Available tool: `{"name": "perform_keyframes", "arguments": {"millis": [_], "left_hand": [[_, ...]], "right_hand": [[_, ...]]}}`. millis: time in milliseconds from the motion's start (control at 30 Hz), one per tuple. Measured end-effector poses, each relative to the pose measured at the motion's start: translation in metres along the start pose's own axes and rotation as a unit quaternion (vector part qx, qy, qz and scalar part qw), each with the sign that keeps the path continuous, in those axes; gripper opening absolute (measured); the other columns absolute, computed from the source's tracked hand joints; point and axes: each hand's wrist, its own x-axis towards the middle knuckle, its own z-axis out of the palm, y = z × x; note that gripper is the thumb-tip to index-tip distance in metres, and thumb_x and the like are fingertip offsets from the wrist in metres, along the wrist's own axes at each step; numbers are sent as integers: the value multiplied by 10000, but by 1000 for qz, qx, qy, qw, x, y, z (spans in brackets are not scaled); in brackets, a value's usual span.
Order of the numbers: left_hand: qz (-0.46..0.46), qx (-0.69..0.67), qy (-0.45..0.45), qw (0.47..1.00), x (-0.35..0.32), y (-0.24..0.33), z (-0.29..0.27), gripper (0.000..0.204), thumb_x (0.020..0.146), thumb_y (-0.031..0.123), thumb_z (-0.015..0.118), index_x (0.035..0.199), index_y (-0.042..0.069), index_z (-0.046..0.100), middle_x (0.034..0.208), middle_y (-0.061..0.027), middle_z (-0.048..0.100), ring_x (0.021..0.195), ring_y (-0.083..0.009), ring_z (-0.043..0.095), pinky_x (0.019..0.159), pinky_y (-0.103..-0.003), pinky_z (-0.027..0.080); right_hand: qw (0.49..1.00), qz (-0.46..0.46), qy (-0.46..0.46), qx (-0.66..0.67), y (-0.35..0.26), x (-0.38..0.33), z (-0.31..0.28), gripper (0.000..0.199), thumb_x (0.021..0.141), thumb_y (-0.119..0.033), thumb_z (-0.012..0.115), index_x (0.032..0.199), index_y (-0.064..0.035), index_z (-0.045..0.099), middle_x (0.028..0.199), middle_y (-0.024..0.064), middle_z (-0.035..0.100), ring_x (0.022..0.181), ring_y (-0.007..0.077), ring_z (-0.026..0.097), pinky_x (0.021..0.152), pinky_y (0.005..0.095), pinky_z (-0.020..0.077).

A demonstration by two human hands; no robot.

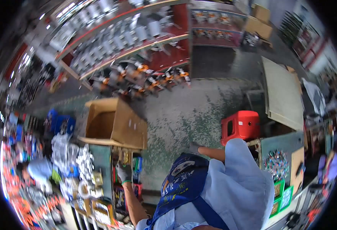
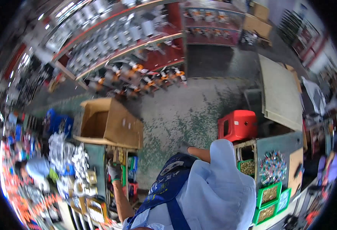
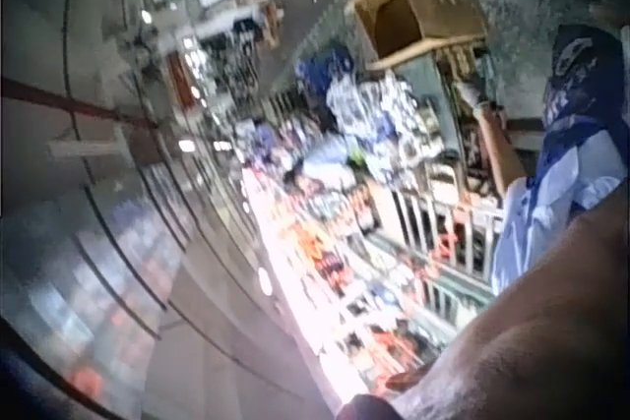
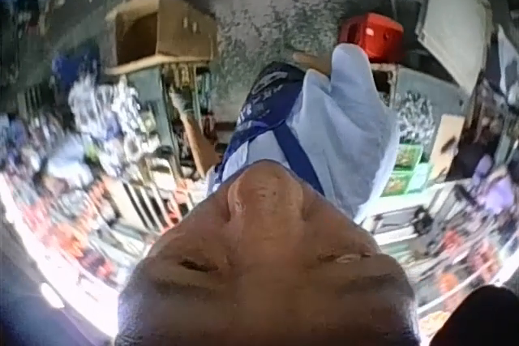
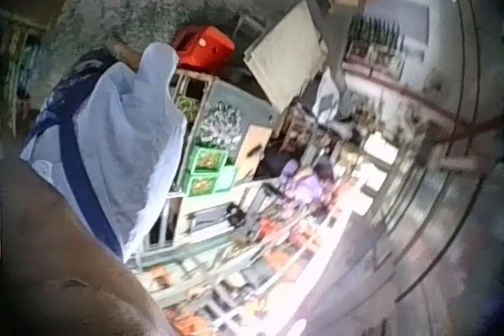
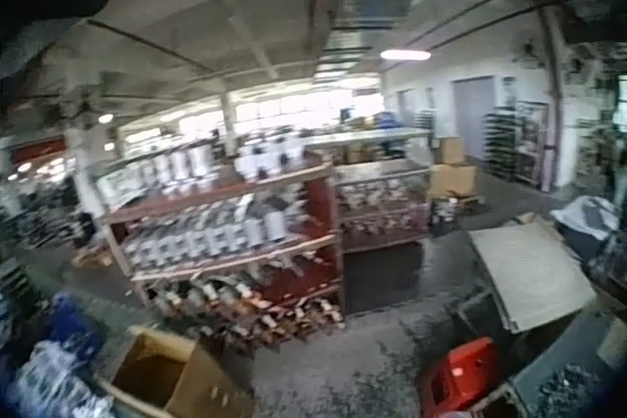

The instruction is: Assembling small electrical components at a factory workbench using a pneumatic screwdriver.

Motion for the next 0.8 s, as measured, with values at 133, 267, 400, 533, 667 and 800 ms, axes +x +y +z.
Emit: {"name": "perform_keyframes", "arguments": {"millis": [133, 267, 400, 533, 667, 800], "left_hand": [[72, 111, -52, 990, 112, -4, 28, 659, 815, 334, 648, 1338, 35, 379, 1322, -255, 444, 1298, -425, 344, 1016, -431, 410], [58, 159, -173, 970, 191, -32, 58, 869, 819, 379, 669, 1448, 2, 203, 1476, -241, 271, 1354, -375, 306, 1078, -389, 352], [38, 45, -194, 979, 233, -60, 102, 519, 845, 375, 572, 1205, 4, 517, 1161, -177, 616, 1031, -361, 593, 893, -414, 455], [5, 5, -144, 990, 248, -65, 114, 432, 804, 421, 568, 893, 14, 680, 887, -214, 676, 856, -397, 644, 740, -469, 500], [13, 106, -189, 976, 267, -27, 99, 513, 809, 485, 616, 843, -25, 656, 831, -259, 659, 794, -417, 650, 661, -522, 503], [-61, -80, -268, 958, 290, 82, 81, 496, 870, 407, 575, 706, -59, 614, 581, -233, 599, 544, -391, 623, 530, -478, 508]], "right_hand": [[960, -157, 205, -106, 48, -11, 2, 317, 876, -227, 457, 990, -53, 695, 1069, 155, 650, 943, 306, 625, 792, 427, 481], [972, -9, 134, -195, 114, -57, 38, 145, 678, -204, 587, 661, -122, 705, 606, 122, 618, 597, 322, 617, 566, 462, 466], [986, 164, 7, -13, 138, -118, 75, 172, 689, -203, 587, 743, -88, 703, 753, 142, 660, 690, 346, 633, 636, 463, 487], [957, 273, -1, 99, 113, -139, 78, 217, 736, -222, 560, 822, -79, 698, 841, 145, 663, 759, 338, 639, 682, 451, 493], [941, 305, 29, 144, 82, -111, 66, 262, 782, -242, 533, 901, -71, 692, 930, 147, 665, 829, 330, 644, 729, 439, 499], [943, 292, 75, 142, 57, -54, 41, 309, 829, -262, 506, 980, -62, 687, 1018, 150, 668, 899, 322, 649, 775, 428, 505]]}}
